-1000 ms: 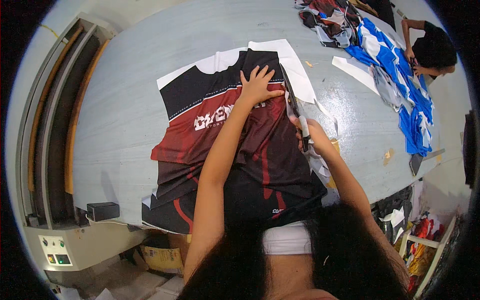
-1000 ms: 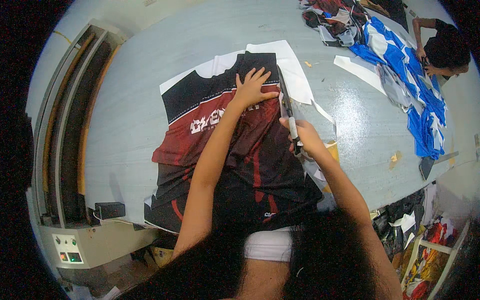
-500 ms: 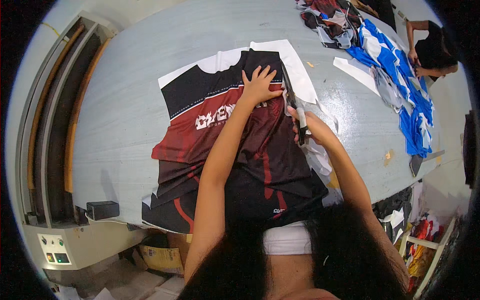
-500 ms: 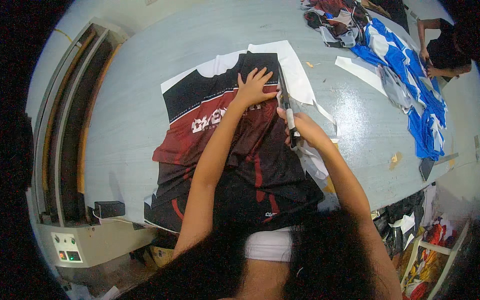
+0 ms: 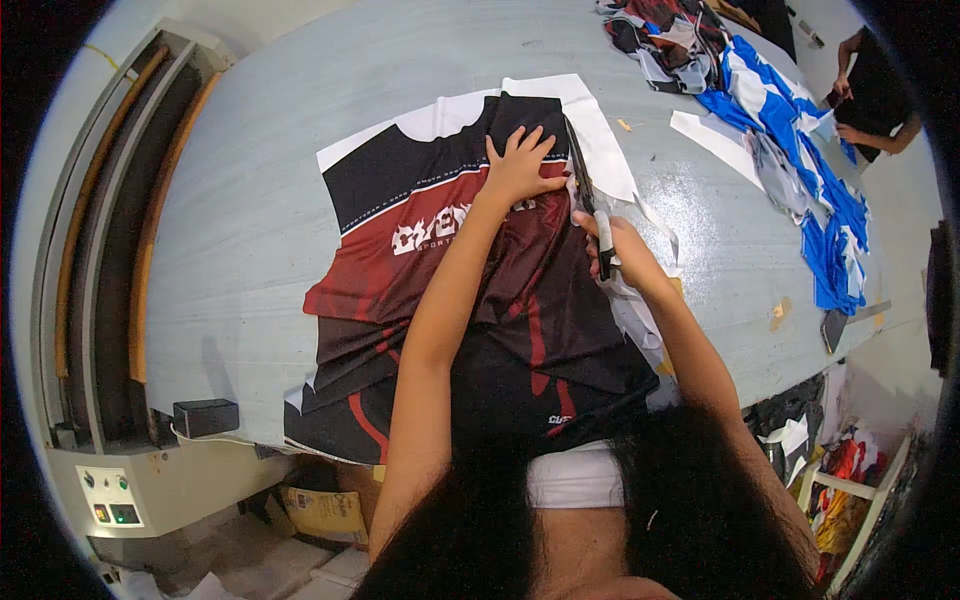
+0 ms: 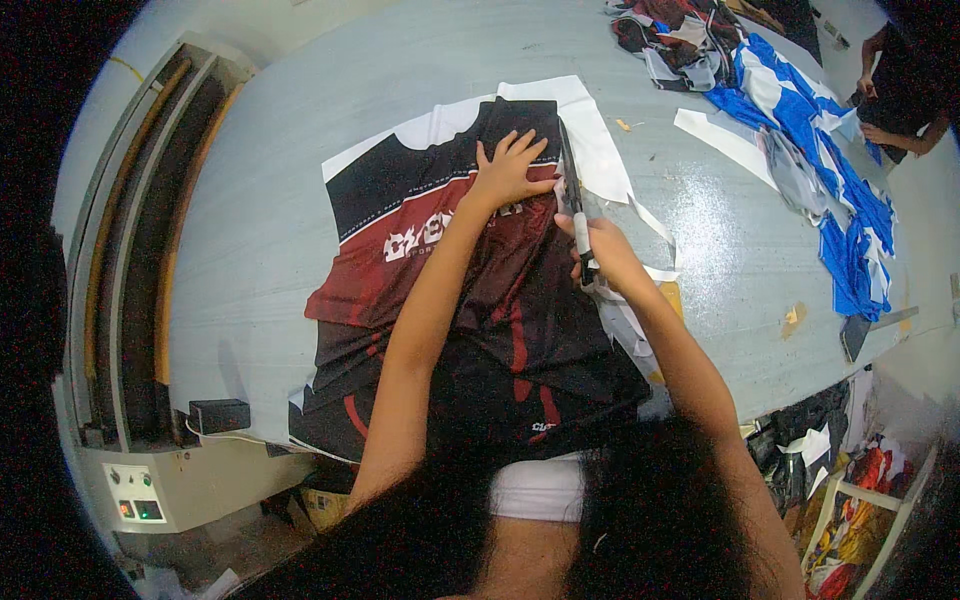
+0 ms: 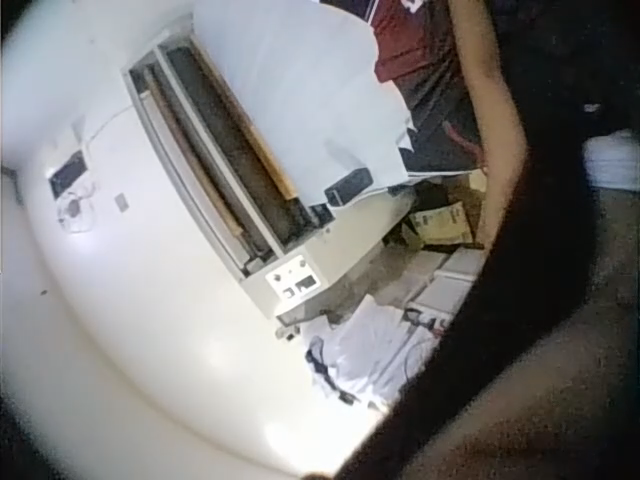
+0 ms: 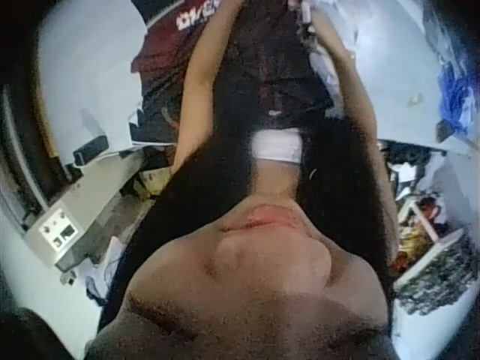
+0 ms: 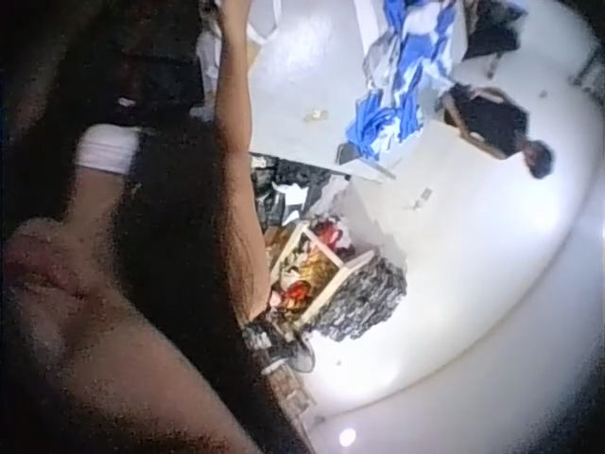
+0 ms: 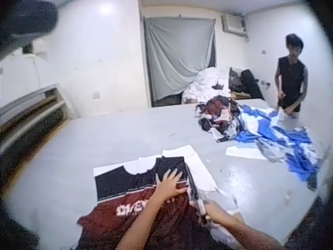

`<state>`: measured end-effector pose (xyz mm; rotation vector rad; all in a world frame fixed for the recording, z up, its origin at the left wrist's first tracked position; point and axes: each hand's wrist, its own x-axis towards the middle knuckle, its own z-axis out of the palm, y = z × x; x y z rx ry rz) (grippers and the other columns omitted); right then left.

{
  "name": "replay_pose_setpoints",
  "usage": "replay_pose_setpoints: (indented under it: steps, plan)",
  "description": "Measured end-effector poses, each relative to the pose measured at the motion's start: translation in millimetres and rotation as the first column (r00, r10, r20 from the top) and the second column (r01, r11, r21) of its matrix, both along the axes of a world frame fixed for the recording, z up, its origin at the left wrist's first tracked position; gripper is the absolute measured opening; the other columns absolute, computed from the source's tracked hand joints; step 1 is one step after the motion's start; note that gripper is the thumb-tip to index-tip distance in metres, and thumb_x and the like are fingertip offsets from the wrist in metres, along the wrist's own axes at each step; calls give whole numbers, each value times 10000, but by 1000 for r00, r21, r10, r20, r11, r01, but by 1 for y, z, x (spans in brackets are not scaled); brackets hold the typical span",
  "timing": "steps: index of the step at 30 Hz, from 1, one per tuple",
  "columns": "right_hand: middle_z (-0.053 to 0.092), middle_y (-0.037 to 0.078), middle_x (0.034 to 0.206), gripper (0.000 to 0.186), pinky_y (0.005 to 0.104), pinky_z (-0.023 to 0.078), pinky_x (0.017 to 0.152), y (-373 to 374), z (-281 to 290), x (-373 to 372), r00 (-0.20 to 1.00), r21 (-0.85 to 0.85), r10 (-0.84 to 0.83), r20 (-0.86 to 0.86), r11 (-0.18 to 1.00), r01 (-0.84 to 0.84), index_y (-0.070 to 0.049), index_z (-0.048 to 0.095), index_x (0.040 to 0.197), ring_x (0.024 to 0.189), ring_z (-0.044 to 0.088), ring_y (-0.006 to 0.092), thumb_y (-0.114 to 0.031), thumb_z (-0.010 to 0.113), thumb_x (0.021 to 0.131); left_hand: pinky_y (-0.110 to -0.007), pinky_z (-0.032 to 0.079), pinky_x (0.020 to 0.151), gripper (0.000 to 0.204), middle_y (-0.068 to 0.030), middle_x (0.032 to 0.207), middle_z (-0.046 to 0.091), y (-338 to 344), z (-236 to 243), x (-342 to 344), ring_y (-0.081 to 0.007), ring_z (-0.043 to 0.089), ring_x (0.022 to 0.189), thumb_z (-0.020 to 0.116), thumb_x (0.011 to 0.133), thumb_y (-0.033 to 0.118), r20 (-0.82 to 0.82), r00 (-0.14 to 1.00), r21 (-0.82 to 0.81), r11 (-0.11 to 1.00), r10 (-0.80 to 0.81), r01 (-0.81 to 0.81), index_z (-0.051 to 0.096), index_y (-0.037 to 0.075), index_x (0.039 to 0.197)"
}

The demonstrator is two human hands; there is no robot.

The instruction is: Cutting printed jersey fabric panels along pattern lines using large shears.

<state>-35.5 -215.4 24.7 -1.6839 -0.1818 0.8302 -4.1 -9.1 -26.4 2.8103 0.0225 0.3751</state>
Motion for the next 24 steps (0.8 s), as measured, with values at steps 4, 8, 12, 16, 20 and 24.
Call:
replay_pose_setpoints:
  steps: [4, 8, 12, 16, 20, 24]
  plan:
    - [460, 12, 540, 451, 264, 412, 380, -1, 6, 4, 996, 74, 61, -68, 996, -56, -83, 445, 708, 401, 493, 138, -503, 603, 754, -661, 39, 965, 778, -40, 1398, 276, 2, 3, -1, -255, 201, 1299, 590, 642, 599, -45, 999, 12, 1000, -2, 2, 404, 205, 1286]
    - [481, 36, 579, 538, 272, 418, 380, 6, 12, 11, 990, 9, 91, -104, 996, -91, -33, 486, 797, 430, 530, 169, -560, 576, 744, -634, 25, 978, 838, -69, 1400, 271, 11, 9, -2, -259, 180, 1306, 603, 603, 638, -145, 988, -94, 994, -61, 47, 411, 190, 1285]
    - [483, 38, 589, 553, 277, 422, 380, 9, -3, 26, 992, -25, 92, -86, 995, -95, -33, 484, 827, 431, 535, 175, -569, 582, 733, -600, 45, 991, 886, -81, 1402, 268, 17, 19, -4, -259, 177, 1307, 632, 567, 649, -201, 972, -137, 986, -124, 97, 407, 186, 1289]
    - [484, 44, 599, 559, 282, 421, 367, 17, 5, 24, 992, 35, 77, -95, 997, -74, -37, 485, 853, 425, 532, 178, -571, 590, 724, -581, 73, 993, 907, -82, 1400, 272, 20, 18, -8, -264, 176, 1308, 669, 538, 631, -211, 969, -93, 989, -131, 113, 408, 193, 1288]
    - [481, 49, 593, 559, 282, 423, 367, 17, 3, 28, 994, -10, 62, -92, 998, -63, -38, 488, 843, 423, 531, 181, -571, 597, 718, -582, 72, 992, 905, -81, 1401, 271, 20, 16, -9, -266, 174, 1308, 673, 531, 631, -191, 972, -96, 988, -135, 118, 410, 209, 1287]
    - [475, 44, 579, 559, 284, 425, 368, 14, -2, 29, 993, 5, 69, -100, 998, -69, -30, 483, 838, 417, 528, 177, -566, 594, 725, -583, 69, 993, 913, -77, 1405, 262, 20, 17, -7, -265, 172, 1309, 673, 526, 637, -200, 970, -90, 989, -137, 121, 405, 216, 1290]
